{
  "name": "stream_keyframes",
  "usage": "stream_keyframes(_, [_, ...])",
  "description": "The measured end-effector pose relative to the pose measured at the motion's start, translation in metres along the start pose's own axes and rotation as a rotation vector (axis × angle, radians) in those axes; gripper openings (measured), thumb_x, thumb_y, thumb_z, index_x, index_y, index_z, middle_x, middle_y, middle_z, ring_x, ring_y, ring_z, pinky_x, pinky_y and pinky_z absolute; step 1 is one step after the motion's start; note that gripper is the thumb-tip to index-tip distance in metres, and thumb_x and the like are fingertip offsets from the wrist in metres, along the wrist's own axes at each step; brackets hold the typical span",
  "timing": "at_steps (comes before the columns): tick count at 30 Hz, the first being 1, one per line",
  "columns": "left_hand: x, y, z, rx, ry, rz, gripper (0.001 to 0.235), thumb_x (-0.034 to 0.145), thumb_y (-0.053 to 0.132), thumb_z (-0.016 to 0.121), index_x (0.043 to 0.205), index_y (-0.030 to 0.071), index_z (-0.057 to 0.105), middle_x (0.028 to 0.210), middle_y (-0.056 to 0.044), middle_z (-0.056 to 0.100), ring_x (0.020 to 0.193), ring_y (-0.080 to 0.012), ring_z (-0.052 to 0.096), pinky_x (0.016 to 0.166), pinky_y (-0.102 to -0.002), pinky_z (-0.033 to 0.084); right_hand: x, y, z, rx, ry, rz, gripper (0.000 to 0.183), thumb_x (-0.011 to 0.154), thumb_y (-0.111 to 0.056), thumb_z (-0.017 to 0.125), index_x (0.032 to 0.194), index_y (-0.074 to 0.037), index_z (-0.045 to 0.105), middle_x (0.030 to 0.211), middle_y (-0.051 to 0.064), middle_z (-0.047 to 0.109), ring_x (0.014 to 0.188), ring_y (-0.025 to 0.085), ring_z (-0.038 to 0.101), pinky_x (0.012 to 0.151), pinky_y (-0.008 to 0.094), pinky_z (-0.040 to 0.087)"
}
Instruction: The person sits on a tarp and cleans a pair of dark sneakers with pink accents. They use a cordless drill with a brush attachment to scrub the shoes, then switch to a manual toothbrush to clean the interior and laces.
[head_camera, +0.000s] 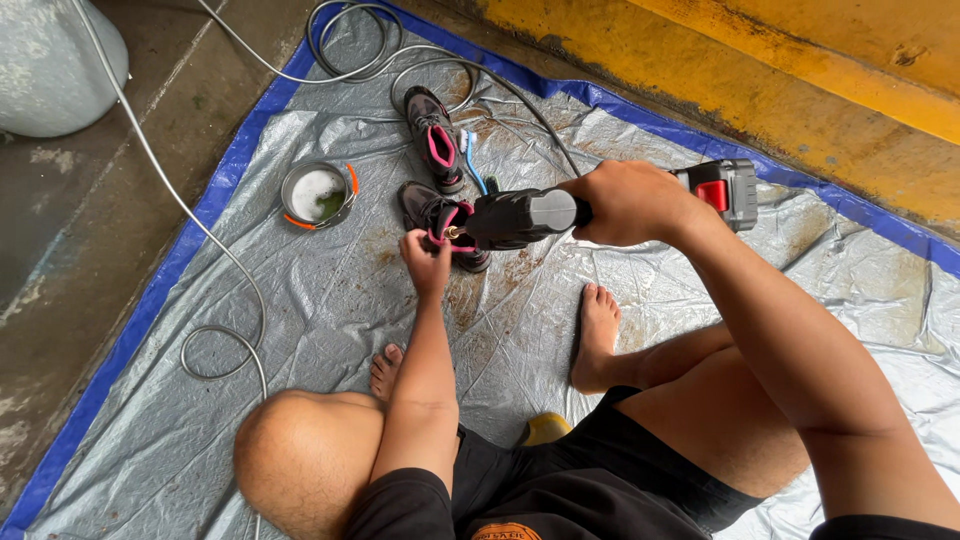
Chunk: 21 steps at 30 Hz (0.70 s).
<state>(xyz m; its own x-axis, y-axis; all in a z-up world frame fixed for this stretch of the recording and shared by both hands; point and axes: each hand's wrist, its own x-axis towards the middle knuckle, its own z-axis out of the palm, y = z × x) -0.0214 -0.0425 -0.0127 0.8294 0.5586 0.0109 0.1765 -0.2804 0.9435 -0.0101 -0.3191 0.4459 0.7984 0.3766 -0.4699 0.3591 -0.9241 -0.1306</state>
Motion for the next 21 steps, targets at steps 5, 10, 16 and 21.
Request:
stream_keyframes(5, [0.015, 0.008, 0.015, 0.385, 0.007, 0.202, 0.058, 0.074, 0.026, 0.094, 0.114, 0.02, 0.053, 0.136, -0.008, 0.055, 0.127, -0.0364, 0.062, 0.108, -0.052, 0.056, 0.009, 0.01, 0.01, -0.025, 0.012, 0.014, 0.034, 0.083, -0.042, 0.08, 0.113, -0.025, 0.079, 0.101, 0.012, 0.083, 0.105, 0.042, 0.079, 0.098, 0.053, 0.061])
stream_keyframes(10, [0.039, -0.003, 0.017, 0.486, -0.12, 0.008, 0.037, 0.089, 0.027, 0.083, 0.114, 0.021, 0.056, 0.111, -0.005, 0.07, 0.111, -0.0382, 0.074, 0.097, -0.057, 0.062, 0.015, 0.004, 0.016, -0.028, 0.004, -0.001, 0.032, 0.085, -0.039, 0.076, 0.114, -0.025, 0.078, 0.103, 0.015, 0.082, 0.106, 0.043, 0.079, 0.097, 0.053, 0.062])
stream_keyframes(16, [0.032, 0.039, 0.001, 0.425, -0.124, 0.192, 0.024, 0.101, 0.009, 0.067, 0.119, 0.013, 0.051, 0.117, -0.015, 0.065, 0.113, -0.0487, 0.072, 0.095, -0.064, 0.061, 0.027, -0.012, 0.029, -0.042, 0.007, -0.063, 0.031, 0.087, -0.034, 0.074, 0.115, -0.024, 0.077, 0.102, 0.014, 0.081, 0.105, 0.04, 0.079, 0.095, 0.052, 0.063])
stream_keyframes(21, [0.039, 0.017, -0.001, 0.594, -0.159, 0.314, 0.009, 0.108, 0.014, 0.053, 0.109, 0.023, 0.056, 0.125, -0.003, 0.063, 0.097, -0.0468, 0.076, 0.088, -0.061, 0.065, 0.029, -0.021, 0.03, -0.063, 0.036, -0.109, 0.032, 0.083, -0.027, 0.071, 0.114, -0.028, 0.079, 0.101, 0.011, 0.082, 0.104, 0.039, 0.08, 0.094, 0.05, 0.064])
